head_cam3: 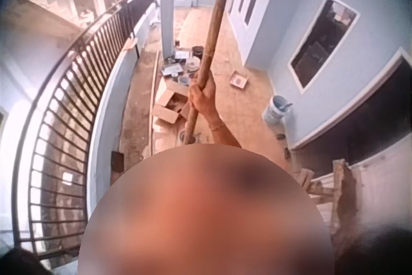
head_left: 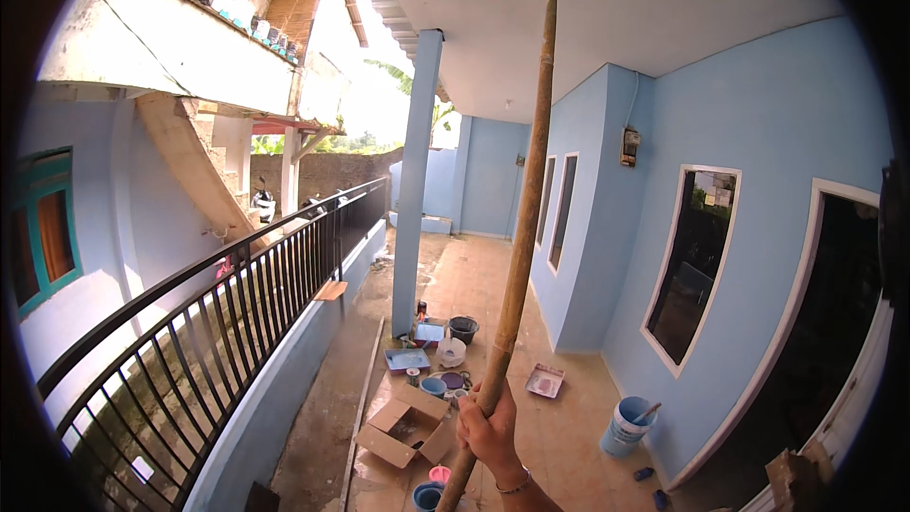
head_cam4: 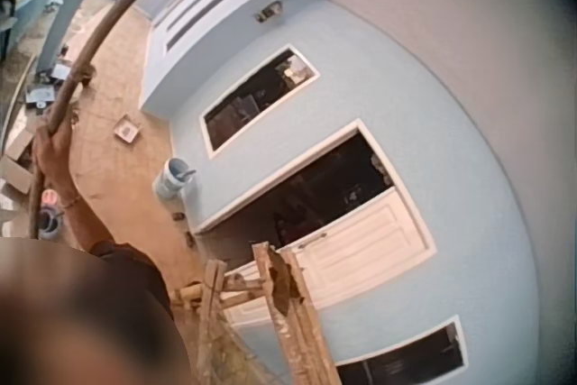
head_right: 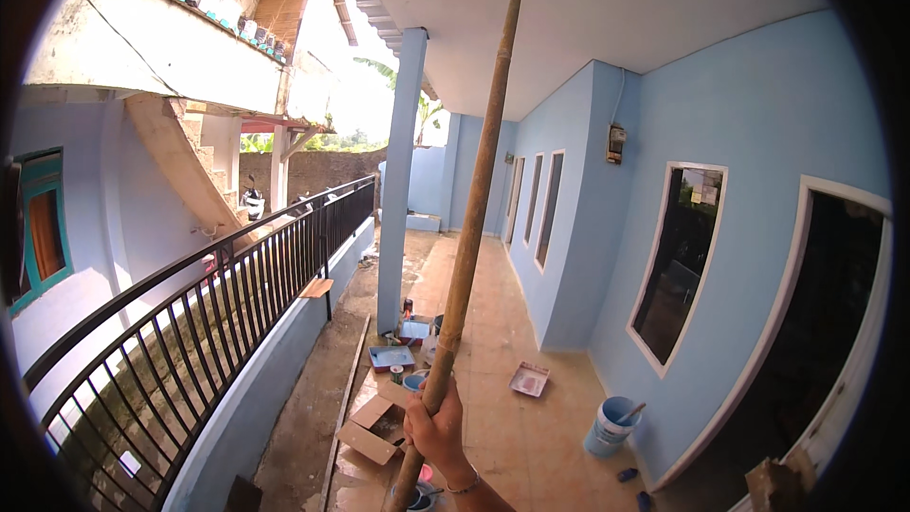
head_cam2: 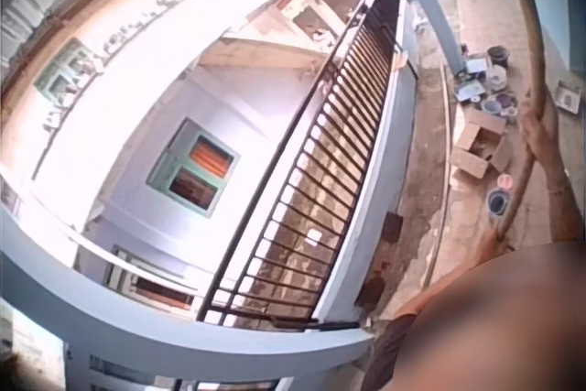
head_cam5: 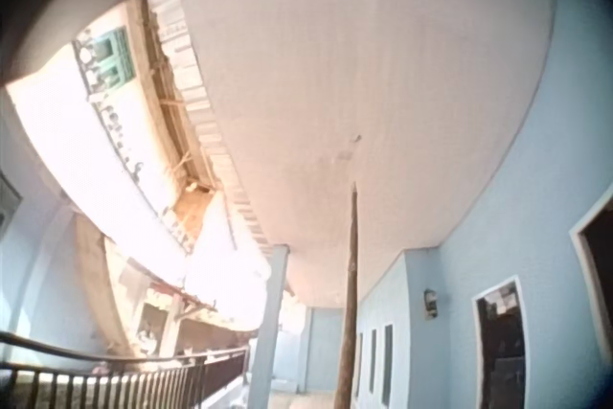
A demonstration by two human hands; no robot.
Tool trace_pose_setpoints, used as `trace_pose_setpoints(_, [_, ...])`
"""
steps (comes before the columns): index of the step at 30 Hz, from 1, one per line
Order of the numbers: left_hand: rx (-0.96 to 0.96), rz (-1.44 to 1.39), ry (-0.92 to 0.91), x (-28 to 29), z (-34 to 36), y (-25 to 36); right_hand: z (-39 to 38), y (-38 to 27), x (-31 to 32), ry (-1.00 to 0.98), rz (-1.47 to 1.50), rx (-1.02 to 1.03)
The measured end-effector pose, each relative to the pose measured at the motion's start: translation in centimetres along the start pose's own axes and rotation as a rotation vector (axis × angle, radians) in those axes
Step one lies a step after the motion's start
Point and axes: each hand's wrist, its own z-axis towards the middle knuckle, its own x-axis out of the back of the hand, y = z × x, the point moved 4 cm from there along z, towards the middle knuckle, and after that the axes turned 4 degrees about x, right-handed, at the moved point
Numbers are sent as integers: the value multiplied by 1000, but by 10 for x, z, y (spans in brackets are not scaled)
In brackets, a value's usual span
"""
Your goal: The person uses a long bamboo pole with a brush attached to the end to paint the ceiling of a covered outdoor corridor. They repeatedly dip the brush into a paint bucket and apply paint to the ceiling surface. Another person in a green shirt is seen nearby handling paint buckets.
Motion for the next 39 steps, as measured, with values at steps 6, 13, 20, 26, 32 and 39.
trace_pose_setpoints(6, [-121, -78, 56, 11, 10, 22, 15, -4, -2, 10, -27, -7])
trace_pose_setpoints(13, [-304, -85, 179, 10, 63, 58, 86, -13, 15, -14, -16, 72])
trace_pose_setpoints(20, [-336, -104, 254, 11, 166, 114, 205, 3, 51, -13, 6, 69])
trace_pose_setpoints(26, [-436, -92, 307, -8, 296, 162, 335, 40, 109, -61, 0, 118])
trace_pose_setpoints(32, [-434, -37, 343, -45, 447, 205, 479, 72, 183, -79, 15, 96])
trace_pose_setpoints(39, [-358, -33, 277, -50, 588, 278, 641, 91, 237, -97, 53, 91])
